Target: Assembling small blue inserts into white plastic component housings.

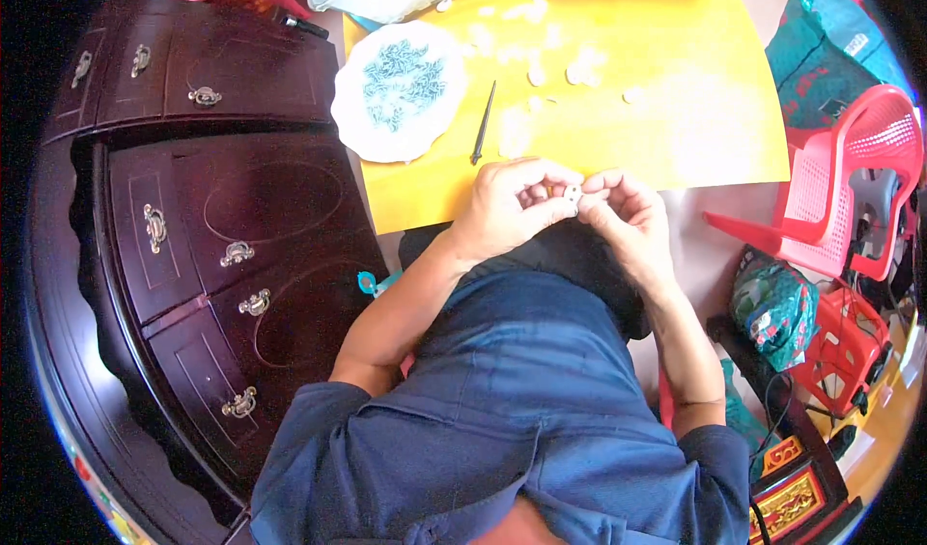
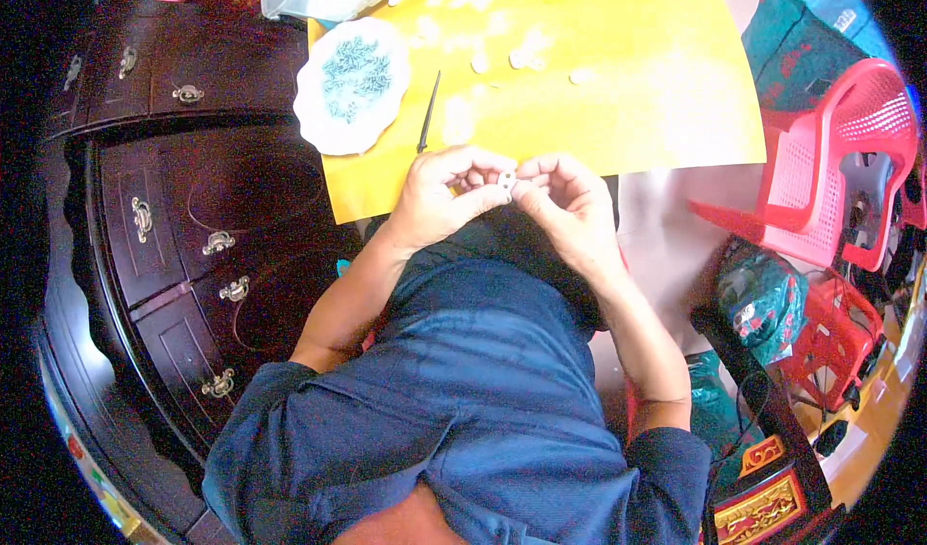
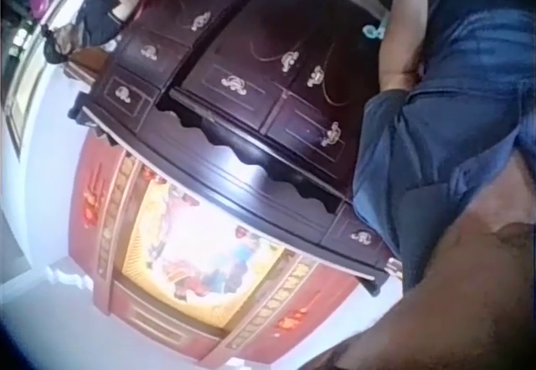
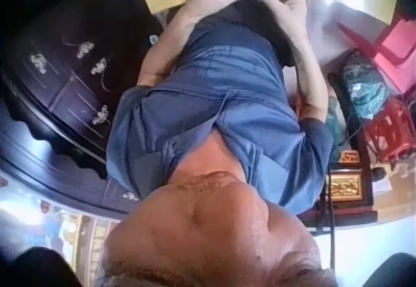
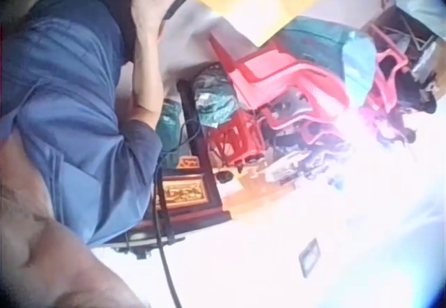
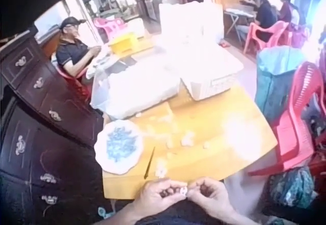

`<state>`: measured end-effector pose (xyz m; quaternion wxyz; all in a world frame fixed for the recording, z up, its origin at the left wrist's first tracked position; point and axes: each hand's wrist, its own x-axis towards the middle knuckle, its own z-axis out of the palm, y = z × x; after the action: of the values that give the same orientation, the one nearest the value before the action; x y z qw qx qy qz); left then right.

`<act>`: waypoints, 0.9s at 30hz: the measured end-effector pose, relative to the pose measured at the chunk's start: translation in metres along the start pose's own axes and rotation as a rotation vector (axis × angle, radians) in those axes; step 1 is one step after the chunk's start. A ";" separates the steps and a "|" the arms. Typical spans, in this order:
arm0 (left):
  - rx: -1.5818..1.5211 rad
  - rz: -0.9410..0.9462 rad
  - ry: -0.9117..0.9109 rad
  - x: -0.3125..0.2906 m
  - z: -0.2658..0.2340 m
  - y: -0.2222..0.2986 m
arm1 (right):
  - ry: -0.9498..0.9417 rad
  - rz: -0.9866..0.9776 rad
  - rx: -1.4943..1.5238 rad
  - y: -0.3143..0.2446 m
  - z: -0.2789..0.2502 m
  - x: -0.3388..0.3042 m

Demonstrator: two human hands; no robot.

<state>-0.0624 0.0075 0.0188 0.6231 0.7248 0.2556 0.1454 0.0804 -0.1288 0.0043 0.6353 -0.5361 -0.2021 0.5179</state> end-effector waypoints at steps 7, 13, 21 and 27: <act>-0.005 0.028 -0.074 0.022 -0.005 0.010 | 0.000 0.050 0.163 -0.004 -0.005 0.007; 0.018 0.084 -0.129 0.036 -0.008 0.010 | 0.036 0.068 0.174 -0.009 -0.008 0.012; -0.029 0.056 -0.150 0.043 -0.006 0.008 | 0.087 0.002 0.128 -0.011 -0.009 0.014; -0.046 0.038 -0.186 0.046 -0.007 0.008 | 0.080 -0.002 0.133 -0.013 -0.010 0.014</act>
<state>-0.0264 0.0384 0.0228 0.6577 0.7255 0.1791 0.0951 0.1000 -0.1198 0.0078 0.6775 -0.5128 -0.1420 0.5078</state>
